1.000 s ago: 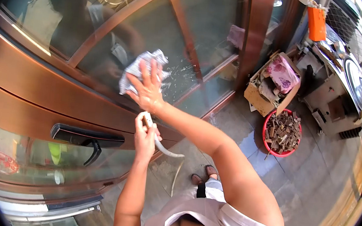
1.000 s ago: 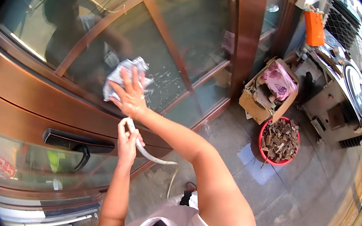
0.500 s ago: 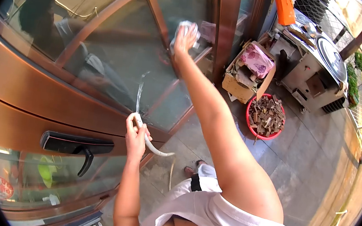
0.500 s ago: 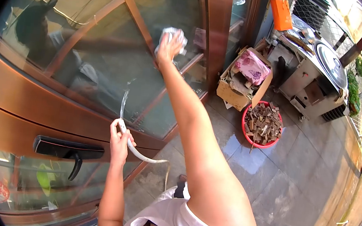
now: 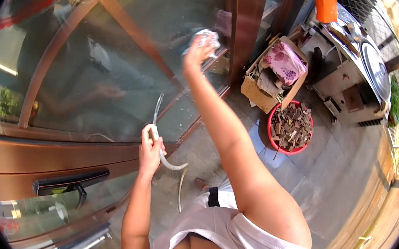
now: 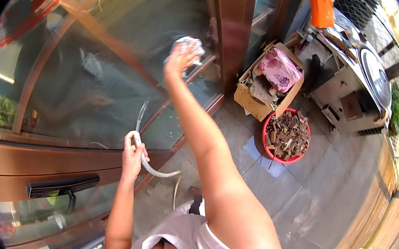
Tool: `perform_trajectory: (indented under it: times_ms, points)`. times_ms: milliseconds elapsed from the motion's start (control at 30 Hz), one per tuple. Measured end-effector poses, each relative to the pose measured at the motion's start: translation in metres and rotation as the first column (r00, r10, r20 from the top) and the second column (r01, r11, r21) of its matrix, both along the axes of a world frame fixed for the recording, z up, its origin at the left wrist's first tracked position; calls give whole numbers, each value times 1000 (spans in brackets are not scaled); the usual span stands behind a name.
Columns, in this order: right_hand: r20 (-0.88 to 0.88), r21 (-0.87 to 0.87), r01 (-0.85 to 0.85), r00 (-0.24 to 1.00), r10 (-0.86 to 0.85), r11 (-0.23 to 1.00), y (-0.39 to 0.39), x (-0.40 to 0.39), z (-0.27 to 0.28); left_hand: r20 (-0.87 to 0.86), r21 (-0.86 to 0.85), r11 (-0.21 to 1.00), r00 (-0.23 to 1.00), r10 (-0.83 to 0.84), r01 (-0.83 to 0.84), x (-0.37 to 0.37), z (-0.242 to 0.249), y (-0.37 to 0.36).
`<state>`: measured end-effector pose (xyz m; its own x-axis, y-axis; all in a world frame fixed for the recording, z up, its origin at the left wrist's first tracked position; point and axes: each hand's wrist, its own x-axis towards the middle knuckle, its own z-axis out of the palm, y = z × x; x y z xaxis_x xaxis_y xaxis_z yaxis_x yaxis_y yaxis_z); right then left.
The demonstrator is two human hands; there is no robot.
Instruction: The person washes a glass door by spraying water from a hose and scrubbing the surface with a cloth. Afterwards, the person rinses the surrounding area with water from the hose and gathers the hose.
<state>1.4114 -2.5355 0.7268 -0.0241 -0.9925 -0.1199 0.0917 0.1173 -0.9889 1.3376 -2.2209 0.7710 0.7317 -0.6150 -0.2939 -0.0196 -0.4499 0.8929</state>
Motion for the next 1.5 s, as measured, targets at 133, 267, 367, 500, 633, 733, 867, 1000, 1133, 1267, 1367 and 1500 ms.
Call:
perform_trajectory:
  times_ms: [133,267,367,500,633,733,867,1000,1133,1267,1367,1500]
  points:
    - [201,308,-88,979,26,947,-60,-20,-104,-10,6,1000,1000,-2,2,-13,-3,-46]
    - [150,587,-180,982,113,790,6,-19,-107,19,3,1000,999,28,-28,-20,0,-89]
    - [2,247,-225,973,232,943,48,-10,-73,57,1,1000,998,30,-30,-18,10,-109]
    - [-43,-88,-176,984,173,980,22,-14,22,134,39,999,991,3,-8,-13,28,-135]
    - [-43,-353,-41,999,28,935,-84,-30,88,112,21,1000,994,-11,9,-9,30,-155]
    - [-64,-412,26,996,-57,911,-120,-33,100,64,-11,999,998,-30,31,-9,22,-162]
    - [-102,-569,22,990,-97,822,-120,-40,41,36,-13,999,999,-30,31,-13,14,-170]
    - [-149,-68,170,973,-178,983,-118,-11,-75,40,-20,999,999,-32,33,-12,10,-172]
    - [168,427,-17,984,-61,904,-120,-31,-105,54,69,996,996,-65,61,-11,9,-180]
    - [118,-80,42,992,-33,996,-112,-40,-46,42,124,987,993,-108,102,-8,-18,-184]
    - [-23,-367,83,995,-99,926,-119,-38,1,19,135,985,994,-106,103,-9,-31,-188]
    - [-31,-465,158,980,-195,871,-137,-37,-26,-23,183,979,996,-85,88,-7,-37,-195]
